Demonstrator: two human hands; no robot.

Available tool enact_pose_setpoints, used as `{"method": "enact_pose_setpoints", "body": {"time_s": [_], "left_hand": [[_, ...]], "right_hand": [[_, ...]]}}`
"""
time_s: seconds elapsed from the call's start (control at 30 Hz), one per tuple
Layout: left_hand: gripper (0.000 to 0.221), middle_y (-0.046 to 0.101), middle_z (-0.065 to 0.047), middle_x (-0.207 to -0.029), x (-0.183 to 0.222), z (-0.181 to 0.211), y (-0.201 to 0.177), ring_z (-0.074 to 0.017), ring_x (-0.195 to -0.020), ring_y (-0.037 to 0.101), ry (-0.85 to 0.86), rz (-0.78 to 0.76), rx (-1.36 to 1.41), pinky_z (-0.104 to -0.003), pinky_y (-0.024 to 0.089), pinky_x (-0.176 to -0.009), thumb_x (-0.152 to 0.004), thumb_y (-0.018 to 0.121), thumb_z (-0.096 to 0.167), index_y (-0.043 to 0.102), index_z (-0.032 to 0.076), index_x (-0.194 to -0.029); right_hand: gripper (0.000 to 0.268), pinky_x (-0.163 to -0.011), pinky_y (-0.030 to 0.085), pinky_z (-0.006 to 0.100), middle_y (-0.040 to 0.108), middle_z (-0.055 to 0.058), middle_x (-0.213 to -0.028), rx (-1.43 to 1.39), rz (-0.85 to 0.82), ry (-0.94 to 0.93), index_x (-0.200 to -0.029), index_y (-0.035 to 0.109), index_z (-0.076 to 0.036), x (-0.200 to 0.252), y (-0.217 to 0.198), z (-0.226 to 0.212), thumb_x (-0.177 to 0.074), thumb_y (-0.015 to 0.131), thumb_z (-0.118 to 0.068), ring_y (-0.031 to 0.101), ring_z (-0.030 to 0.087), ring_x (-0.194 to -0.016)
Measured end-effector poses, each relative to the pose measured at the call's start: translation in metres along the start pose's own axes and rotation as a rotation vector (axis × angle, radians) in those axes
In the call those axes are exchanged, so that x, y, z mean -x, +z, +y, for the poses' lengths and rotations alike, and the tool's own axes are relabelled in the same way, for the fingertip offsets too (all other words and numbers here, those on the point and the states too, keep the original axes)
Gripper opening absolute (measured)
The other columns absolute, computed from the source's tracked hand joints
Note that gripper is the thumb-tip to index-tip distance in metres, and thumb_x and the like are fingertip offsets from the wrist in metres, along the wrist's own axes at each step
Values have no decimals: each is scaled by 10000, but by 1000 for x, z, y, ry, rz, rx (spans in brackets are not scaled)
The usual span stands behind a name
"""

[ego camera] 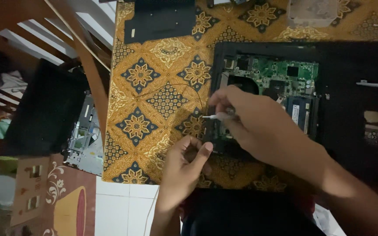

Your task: Repairing a laptop by disconnecting and reconnecting internal cables and components.

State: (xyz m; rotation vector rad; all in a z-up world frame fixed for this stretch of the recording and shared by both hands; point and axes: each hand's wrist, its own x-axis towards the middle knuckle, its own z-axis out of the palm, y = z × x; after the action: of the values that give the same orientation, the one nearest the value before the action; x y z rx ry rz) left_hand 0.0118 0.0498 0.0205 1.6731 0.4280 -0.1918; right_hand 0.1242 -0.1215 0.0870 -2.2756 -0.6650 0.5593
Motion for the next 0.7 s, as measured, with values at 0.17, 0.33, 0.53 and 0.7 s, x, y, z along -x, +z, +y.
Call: {"method": "enact_pose_setpoints", "body": {"time_s": [0.17,0.33,0.53,0.7], "left_hand": [[285,534,5,-567,-2,-13,2,-90,-495,588,-53,9,84,-239,414,-480,-932,739,294,584,112,-778],[306,528,-7,-580,0,-3,2,-82,-521,490,32,-8,104,-257,355,-490,-956,728,214,551,110,-731],[313,582,-29,-535,1,0,-1,-90,-503,543,39,-16,23,-252,385,-484,-930,721,307,564,119,-735],[296,554,0,-569,-1,-11,1,-67,-526,490,38,-28,81,-246,358,-500,-945,716,251,552,127,-731]], "right_hand": [[236,-605,489,379,751,-4,-926,9,-68,35,-1239,557,-237,-8,3,-5,-1007,534,-205,719,210,-743],[249,-683,614,315,790,-2,-1124,-137,35,-74,-1199,644,-178,2,-4,2,-950,665,-176,817,162,-859],[337,-450,533,378,663,-28,-1158,267,37,-141,-1200,766,-297,30,-7,39,-889,699,-185,705,211,-613],[343,-454,531,412,615,32,-1191,326,-123,-397,-1190,760,-282,6,-11,46,-860,751,-190,696,262,-631]]}}
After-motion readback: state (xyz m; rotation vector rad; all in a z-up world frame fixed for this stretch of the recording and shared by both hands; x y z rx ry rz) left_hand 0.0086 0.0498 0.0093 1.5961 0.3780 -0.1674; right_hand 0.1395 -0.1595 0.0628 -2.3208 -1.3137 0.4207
